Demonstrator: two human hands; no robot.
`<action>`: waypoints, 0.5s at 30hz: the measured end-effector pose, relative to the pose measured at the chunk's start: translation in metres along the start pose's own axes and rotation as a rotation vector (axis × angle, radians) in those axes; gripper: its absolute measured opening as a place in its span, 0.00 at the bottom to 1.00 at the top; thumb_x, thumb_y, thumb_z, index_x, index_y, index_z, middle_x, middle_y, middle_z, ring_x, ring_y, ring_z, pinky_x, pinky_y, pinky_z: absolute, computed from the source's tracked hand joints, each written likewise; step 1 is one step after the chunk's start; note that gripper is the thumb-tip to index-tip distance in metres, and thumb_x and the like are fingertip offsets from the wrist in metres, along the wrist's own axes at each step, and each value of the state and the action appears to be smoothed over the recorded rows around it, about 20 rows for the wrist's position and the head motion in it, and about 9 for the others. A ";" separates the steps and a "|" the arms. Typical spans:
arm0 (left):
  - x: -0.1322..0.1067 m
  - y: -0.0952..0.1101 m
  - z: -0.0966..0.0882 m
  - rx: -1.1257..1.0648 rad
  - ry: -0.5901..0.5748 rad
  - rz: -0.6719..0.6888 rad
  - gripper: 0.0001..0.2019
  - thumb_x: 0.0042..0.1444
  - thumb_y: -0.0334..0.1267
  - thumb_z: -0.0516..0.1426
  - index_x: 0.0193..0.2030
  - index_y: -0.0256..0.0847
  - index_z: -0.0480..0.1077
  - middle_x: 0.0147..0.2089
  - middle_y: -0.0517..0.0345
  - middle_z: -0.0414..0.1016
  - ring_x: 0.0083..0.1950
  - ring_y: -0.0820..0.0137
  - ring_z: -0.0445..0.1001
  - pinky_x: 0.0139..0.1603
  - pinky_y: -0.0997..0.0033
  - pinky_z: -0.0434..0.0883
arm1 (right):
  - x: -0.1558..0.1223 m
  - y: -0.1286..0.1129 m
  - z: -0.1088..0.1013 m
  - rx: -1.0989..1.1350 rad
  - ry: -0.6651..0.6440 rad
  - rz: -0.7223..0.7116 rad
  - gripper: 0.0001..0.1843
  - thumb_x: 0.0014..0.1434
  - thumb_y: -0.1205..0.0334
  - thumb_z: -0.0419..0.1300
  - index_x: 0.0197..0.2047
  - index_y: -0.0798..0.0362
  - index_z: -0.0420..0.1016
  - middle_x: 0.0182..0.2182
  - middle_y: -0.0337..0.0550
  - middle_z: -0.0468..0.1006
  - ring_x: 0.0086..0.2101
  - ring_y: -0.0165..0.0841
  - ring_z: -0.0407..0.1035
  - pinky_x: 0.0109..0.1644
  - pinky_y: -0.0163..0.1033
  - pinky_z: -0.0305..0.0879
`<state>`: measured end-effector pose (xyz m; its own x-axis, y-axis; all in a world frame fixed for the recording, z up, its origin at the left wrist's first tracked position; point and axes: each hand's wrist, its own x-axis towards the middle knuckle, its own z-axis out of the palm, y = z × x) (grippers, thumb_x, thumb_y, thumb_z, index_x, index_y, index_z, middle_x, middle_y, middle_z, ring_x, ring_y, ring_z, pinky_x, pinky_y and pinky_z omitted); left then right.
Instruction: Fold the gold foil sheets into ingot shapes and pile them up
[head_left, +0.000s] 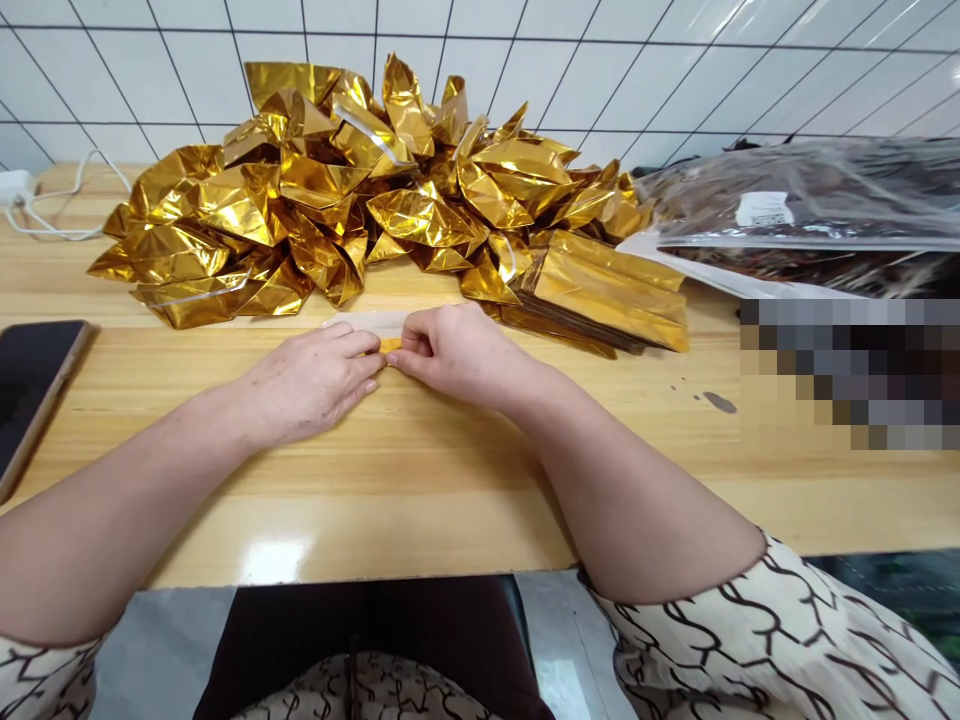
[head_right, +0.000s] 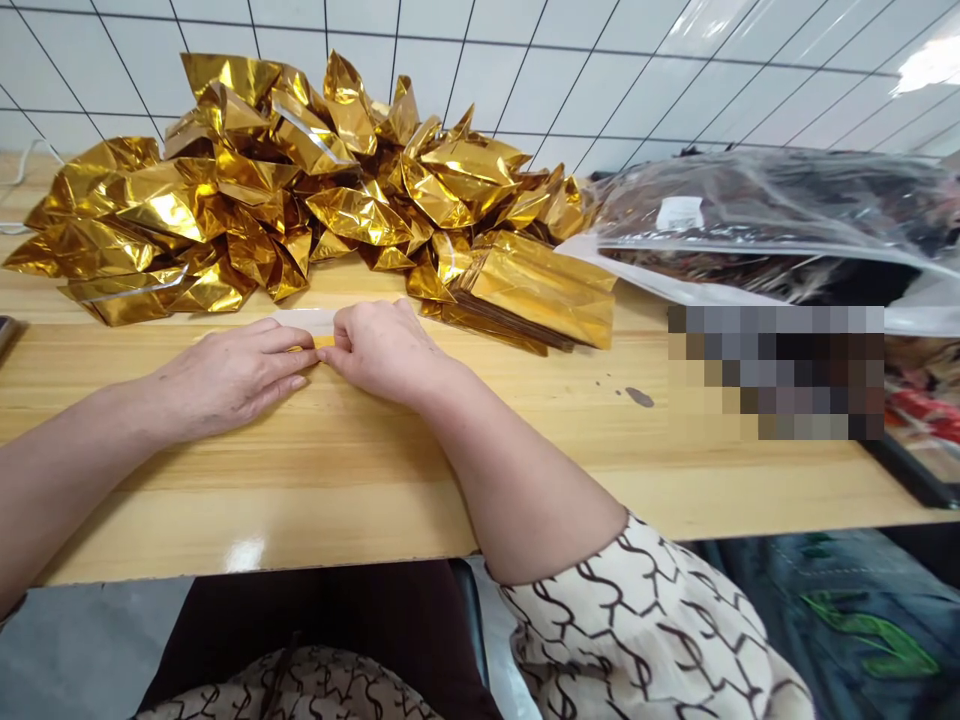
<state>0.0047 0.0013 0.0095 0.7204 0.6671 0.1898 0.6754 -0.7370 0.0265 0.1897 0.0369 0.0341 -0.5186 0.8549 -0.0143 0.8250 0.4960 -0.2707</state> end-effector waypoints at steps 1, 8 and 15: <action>0.000 -0.001 0.000 -0.016 0.002 -0.007 0.16 0.66 0.37 0.45 0.44 0.38 0.74 0.44 0.50 0.75 0.45 0.63 0.71 0.46 0.62 0.70 | 0.001 0.001 0.001 0.028 0.000 0.001 0.11 0.58 0.59 0.60 0.26 0.53 0.72 0.20 0.36 0.71 0.24 0.28 0.60 0.37 0.37 0.53; 0.006 -0.007 0.006 -0.218 0.137 -0.147 0.14 0.63 0.36 0.49 0.35 0.40 0.75 0.40 0.55 0.75 0.41 0.67 0.73 0.38 0.67 0.68 | 0.004 0.003 0.003 0.129 -0.019 0.036 0.12 0.54 0.58 0.65 0.24 0.53 0.68 0.19 0.31 0.67 0.23 0.26 0.57 0.34 0.35 0.50; 0.014 -0.006 0.012 -0.314 0.198 -0.357 0.06 0.55 0.39 0.57 0.33 0.42 0.75 0.33 0.61 0.71 0.29 0.72 0.66 0.29 0.71 0.61 | 0.005 0.004 0.003 0.188 -0.028 0.043 0.17 0.52 0.55 0.67 0.22 0.53 0.65 0.18 0.30 0.64 0.23 0.25 0.55 0.33 0.35 0.49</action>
<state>0.0123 0.0167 0.0004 0.3893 0.8721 0.2965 0.7719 -0.4845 0.4117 0.1898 0.0431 0.0298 -0.4920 0.8688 -0.0562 0.7914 0.4194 -0.4447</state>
